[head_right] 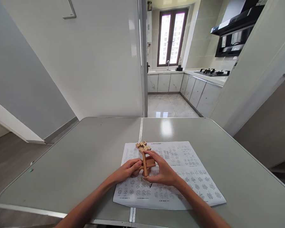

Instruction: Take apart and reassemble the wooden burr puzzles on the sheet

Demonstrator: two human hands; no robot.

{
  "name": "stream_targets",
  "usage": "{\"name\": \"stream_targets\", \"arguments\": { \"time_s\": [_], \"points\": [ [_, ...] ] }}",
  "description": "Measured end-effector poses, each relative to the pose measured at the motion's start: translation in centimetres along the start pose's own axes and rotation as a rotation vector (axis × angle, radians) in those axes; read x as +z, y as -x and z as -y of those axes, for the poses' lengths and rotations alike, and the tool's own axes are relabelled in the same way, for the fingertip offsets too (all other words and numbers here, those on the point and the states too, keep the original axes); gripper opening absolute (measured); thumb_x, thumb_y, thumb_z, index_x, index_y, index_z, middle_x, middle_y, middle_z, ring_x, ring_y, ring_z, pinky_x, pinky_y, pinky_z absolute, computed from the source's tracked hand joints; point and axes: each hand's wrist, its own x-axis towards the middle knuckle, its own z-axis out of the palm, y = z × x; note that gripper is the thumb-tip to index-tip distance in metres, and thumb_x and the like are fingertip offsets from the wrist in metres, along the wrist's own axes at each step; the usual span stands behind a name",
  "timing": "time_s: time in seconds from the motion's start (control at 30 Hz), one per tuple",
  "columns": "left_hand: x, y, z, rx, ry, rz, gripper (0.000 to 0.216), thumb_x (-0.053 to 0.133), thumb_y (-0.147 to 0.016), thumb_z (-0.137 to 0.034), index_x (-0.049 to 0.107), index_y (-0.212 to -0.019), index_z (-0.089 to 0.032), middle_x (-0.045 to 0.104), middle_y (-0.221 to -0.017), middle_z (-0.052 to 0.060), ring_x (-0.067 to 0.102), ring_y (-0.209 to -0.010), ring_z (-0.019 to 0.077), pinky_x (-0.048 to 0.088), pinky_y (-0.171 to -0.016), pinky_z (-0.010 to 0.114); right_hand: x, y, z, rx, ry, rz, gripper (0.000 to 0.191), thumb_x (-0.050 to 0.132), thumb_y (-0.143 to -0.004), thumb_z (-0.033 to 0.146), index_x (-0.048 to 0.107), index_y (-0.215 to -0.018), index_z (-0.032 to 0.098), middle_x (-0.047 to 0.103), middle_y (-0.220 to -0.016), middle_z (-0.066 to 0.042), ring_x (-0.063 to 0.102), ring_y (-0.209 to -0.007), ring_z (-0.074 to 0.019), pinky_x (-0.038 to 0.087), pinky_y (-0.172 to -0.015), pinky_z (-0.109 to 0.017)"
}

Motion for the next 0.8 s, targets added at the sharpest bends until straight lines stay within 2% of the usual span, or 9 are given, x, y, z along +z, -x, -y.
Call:
{"name": "stream_targets", "arguments": {
  "time_s": [0.33,0.47,0.6,0.8],
  "points": [
    [0.2,-0.2,0.4,0.013,0.033,0.025,0.05,0.047,-0.097,-0.068,0.038,-0.08,-0.022,0.03,-0.064,-0.008,0.023,-0.056,0.0095,0.022,-0.054,0.026,0.3,-0.1,0.5,-0.034,0.084,0.011,0.09,0.078,-0.072,0.019,0.039,-0.152,0.031,0.049,-0.139,-0.011,0.06,-0.12,-0.0304,0.051,-0.105,-0.046],
    [0.4,-0.2,0.4,0.018,-0.071,-0.006,0.049,0.044,-0.099,-0.066,0.039,-0.08,-0.021,0.032,-0.066,-0.007,0.026,-0.057,0.0099,0.024,-0.054,0.026,0.7,0.1,0.5,-0.029,0.116,0.017,0.094,0.075,-0.069,0.013,0.037,-0.152,0.032,0.048,-0.14,-0.011,0.061,-0.118,-0.0298,0.053,-0.103,-0.046],
    [0.6,-0.2,0.4,0.019,-0.158,-0.054,0.047,0.041,-0.101,-0.064,0.04,-0.081,-0.021,0.037,-0.068,-0.006,0.03,-0.059,0.0106,0.028,-0.055,0.025,1.1,0.2,0.4,-0.004,0.112,0.012,0.1,0.067,-0.065,0.005,0.031,-0.155,0.032,0.042,-0.147,-0.012,0.058,-0.123,-0.031,0.049,-0.108,-0.049],
    [0.6,-0.3,0.5,0.038,-0.261,-0.131,0.047,0.04,-0.102,-0.061,0.043,-0.08,-0.02,0.04,-0.069,-0.004,0.034,-0.061,0.0119,0.03,-0.057,0.025,1.0,0.2,0.2,0.041,0.091,-0.021,0.1,0.065,-0.064,0.003,0.033,-0.154,0.032,0.042,-0.147,-0.011,0.058,-0.123,-0.0312,0.047,-0.11,-0.052]
  ]
}}
